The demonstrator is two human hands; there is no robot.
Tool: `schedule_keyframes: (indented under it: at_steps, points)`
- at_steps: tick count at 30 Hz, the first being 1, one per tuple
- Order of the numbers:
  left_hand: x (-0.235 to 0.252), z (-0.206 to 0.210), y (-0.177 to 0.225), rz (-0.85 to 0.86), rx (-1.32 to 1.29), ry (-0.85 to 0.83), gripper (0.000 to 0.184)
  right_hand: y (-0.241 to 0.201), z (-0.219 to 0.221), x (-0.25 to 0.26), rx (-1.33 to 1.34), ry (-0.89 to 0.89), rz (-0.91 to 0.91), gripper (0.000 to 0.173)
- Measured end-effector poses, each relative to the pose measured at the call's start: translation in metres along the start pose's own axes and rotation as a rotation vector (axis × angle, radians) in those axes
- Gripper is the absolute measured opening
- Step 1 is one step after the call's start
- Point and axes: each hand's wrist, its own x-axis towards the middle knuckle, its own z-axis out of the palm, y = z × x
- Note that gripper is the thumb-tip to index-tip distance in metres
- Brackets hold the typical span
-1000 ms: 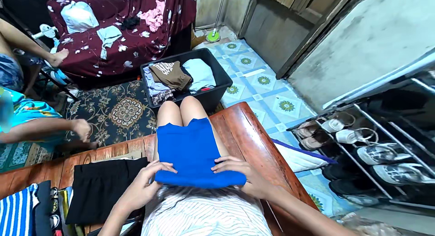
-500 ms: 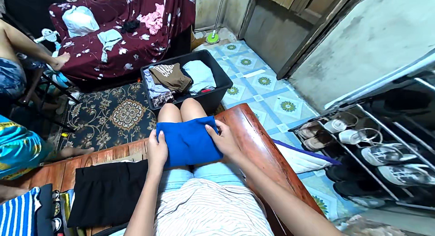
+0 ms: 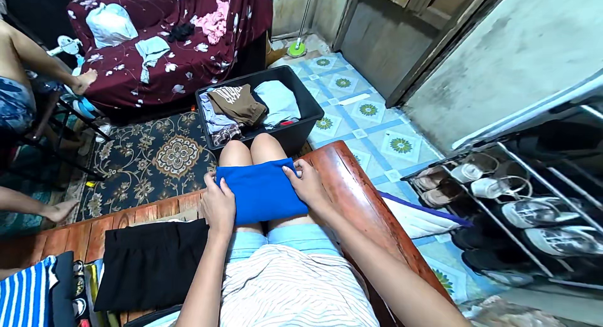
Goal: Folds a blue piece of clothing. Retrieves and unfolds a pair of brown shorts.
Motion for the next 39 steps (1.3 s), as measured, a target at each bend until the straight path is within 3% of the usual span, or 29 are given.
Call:
schedule_keyframes:
  at_steps: [4, 8, 11, 18, 24, 29, 35, 39]
  points:
    - [0.011, 0.002, -0.003, -0.078, 0.05, -0.087, 0.043, 0.001, -0.002, 0.0, -0.006, 0.035, 0.092, 0.052]
    - [0.009, -0.01, 0.001, -0.169, 0.032, -0.214, 0.054, -0.006, -0.005, -0.008, 0.023, -0.001, 0.135, 0.046]
    - [0.003, -0.022, 0.006, -0.226, 0.013, -0.276, 0.062, -0.014, -0.011, -0.021, 0.017, -0.073, 0.187, 0.056]
    - [-0.023, -0.012, 0.002, -0.144, 0.028, -0.211, 0.066, -0.025, -0.008, -0.031, -0.165, -0.151, 0.155, 0.056]
    - [-0.024, -0.022, 0.001, -0.153, -0.094, -0.182, 0.062, -0.023, -0.014, -0.034, 0.135, -0.135, 0.145, 0.036]
    - [0.009, -0.023, 0.016, -0.191, -0.354, -0.219, 0.047, -0.021, -0.025, -0.016, 0.343, -0.053, 0.154, 0.025]
    - [0.026, 0.004, 0.011, -0.108, -0.206, -0.146, 0.049, 0.012, -0.004, 0.005, 0.275, -0.008, 0.185, 0.033]
    - [0.021, -0.007, 0.011, -0.192, -0.187, -0.206, 0.053, 0.014, -0.009, -0.007, 0.232, -0.013, 0.204, 0.047]
